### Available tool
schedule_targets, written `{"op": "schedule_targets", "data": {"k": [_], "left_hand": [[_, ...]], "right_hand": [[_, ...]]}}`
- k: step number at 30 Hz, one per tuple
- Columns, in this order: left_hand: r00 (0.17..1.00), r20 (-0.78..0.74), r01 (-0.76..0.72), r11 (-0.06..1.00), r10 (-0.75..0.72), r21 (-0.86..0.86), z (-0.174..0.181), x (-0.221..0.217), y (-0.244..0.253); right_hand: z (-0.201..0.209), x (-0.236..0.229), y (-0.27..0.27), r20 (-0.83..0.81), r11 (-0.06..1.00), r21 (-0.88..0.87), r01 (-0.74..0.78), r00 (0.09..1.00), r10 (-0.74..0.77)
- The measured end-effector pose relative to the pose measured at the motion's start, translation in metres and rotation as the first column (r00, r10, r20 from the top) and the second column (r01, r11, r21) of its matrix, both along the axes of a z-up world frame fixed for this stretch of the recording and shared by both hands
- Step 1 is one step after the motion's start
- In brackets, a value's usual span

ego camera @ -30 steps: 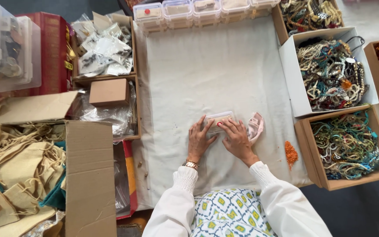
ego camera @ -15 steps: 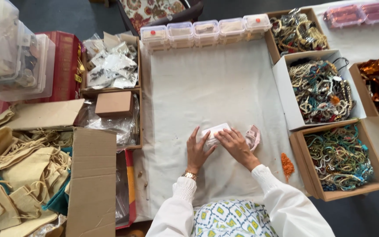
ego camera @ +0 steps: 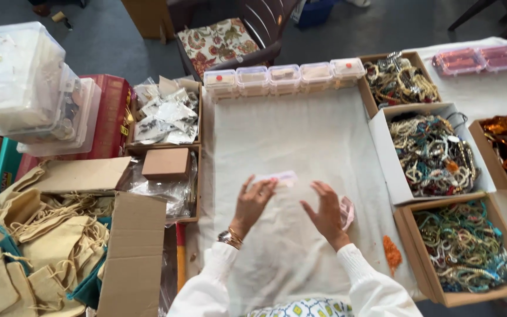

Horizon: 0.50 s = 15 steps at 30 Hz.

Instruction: The recorder inspects jewelry items, specifically a necklace, and organizes them on a workstation alongside various containers and boxes of beads.

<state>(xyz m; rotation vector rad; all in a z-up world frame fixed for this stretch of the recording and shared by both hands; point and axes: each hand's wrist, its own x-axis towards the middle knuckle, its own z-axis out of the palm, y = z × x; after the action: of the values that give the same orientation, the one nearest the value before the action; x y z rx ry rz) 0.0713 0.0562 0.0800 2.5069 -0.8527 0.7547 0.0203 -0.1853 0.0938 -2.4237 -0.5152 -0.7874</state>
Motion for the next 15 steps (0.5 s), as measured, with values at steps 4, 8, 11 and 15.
{"op": "schedule_targets", "data": {"k": [4,8,11,15], "left_hand": [[0.992,-0.013,-0.123,0.990,0.122,-0.069,0.038,0.061,0.030],[0.980,0.056,-0.190,0.981,0.192,-0.039,0.084,0.127,0.050],[0.968,0.111,-0.224,0.975,0.223,-0.002,0.093,0.174,0.059],[0.904,0.181,-0.424,0.865,0.387,0.268,0.080,0.246,0.065]], "right_hand": [[-0.062,0.001,-0.030,-0.172,0.964,0.017,0.267,0.950,-0.260],[-0.097,-0.002,-0.044,-0.151,0.905,-0.302,0.299,0.922,-0.355],[-0.100,-0.002,-0.047,-0.215,0.888,-0.359,0.286,0.901,-0.377],[-0.109,-0.003,-0.048,-0.248,0.892,-0.337,0.303,0.885,-0.394]]}}
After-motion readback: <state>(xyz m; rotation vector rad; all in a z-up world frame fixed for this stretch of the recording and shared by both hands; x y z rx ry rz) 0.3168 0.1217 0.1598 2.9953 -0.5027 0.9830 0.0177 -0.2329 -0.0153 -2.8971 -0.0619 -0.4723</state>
